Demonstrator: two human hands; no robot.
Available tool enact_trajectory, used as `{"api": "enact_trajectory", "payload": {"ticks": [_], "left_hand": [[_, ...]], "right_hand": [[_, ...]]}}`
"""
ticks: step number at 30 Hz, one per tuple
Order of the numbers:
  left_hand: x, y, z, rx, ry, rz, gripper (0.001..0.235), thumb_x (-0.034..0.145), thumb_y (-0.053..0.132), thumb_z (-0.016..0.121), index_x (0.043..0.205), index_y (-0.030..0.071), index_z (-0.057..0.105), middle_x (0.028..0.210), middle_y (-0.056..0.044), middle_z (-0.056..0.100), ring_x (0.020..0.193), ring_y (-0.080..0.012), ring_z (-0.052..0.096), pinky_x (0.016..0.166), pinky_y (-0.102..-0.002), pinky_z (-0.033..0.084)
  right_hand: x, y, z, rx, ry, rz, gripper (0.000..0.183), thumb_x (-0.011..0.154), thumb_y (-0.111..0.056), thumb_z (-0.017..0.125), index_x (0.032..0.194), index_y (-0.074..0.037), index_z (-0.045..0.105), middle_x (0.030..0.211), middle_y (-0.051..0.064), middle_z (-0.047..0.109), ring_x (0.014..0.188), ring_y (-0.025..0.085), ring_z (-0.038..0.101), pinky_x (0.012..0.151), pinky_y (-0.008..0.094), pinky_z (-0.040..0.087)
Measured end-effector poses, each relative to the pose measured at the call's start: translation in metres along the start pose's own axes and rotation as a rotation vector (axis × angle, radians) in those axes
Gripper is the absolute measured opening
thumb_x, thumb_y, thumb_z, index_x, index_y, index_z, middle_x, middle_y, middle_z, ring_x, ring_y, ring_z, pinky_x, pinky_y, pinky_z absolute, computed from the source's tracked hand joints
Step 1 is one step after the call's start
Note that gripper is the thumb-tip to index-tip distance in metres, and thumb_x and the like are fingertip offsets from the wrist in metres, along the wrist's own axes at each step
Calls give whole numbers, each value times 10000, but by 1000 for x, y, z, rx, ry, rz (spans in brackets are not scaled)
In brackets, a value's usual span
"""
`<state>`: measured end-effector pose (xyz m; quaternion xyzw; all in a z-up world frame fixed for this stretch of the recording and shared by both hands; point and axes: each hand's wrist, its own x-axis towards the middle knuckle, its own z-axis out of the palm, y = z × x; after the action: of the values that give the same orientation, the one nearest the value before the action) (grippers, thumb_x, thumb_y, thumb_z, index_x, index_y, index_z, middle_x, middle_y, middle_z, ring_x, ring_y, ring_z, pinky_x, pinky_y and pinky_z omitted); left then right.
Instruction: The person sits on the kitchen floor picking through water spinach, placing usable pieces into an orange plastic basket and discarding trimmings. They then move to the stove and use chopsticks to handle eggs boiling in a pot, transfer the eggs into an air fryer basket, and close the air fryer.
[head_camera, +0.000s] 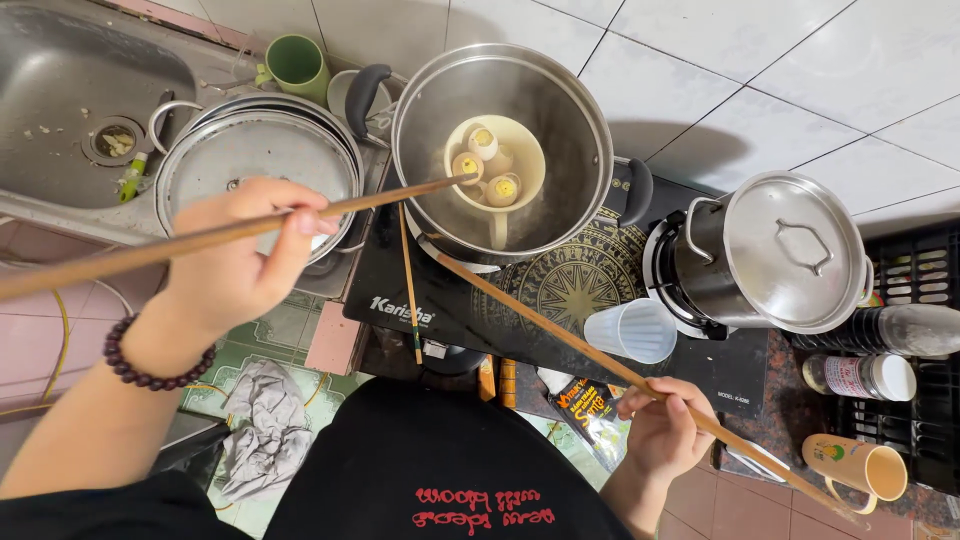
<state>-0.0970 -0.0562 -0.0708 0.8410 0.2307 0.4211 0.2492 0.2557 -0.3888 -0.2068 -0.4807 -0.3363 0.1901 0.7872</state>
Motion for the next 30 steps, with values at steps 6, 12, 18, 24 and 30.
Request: {"api": "enact_trajectory", "payload": {"ticks": [6, 12, 18, 24, 30], "left_hand": [[0, -5, 4, 67, -84, 46, 52, 1001, 65, 657, 1032, 24, 662, 872, -82, 734, 758, -210, 726, 676, -312, 555], [-1, -6, 1, 62, -109, 98, 47, 1005, 67, 655, 1026, 25, 647, 880, -77, 719, 736, -224, 707, 664, -322, 546], [-6, -5, -7, 72, -139, 77, 45, 987, 61, 668, 1014, 29, 652, 879, -80, 722, 713, -228, 700, 643, -325, 540], [-20, 2, -23, 12, -102, 130, 70, 974, 39, 657, 1043, 27, 657, 935, -103, 724, 754, -220, 710, 673, -316, 557], [-70, 19, -50, -216, -79, 97, 204, 887, 7, 670, 1089, 28, 694, 1063, -152, 717, 827, -173, 720, 692, -254, 577]], "right_hand": [[-11, 7, -7, 2, 44, 29, 282, 1033, -105, 513, 1081, 148, 626, 708, 240, 637, 551, 286, 617, 571, 392, 532], [-21, 9, -8, 31, 72, 43, 272, 1028, -97, 516, 1077, 145, 630, 704, 239, 633, 576, 288, 611, 557, 378, 517], [-29, 13, -11, 48, 67, 57, 275, 1037, -100, 509, 1072, 143, 635, 708, 236, 634, 605, 288, 608, 561, 370, 512], [-34, 12, -2, 48, 71, 100, 269, 1034, -98, 504, 1065, 137, 631, 758, 233, 627, 606, 282, 605, 550, 359, 508], [-37, 22, 17, 156, 3, 249, 329, 1050, -181, 479, 1037, 109, 635, 715, 202, 627, 586, 260, 611, 517, 327, 493]]}}
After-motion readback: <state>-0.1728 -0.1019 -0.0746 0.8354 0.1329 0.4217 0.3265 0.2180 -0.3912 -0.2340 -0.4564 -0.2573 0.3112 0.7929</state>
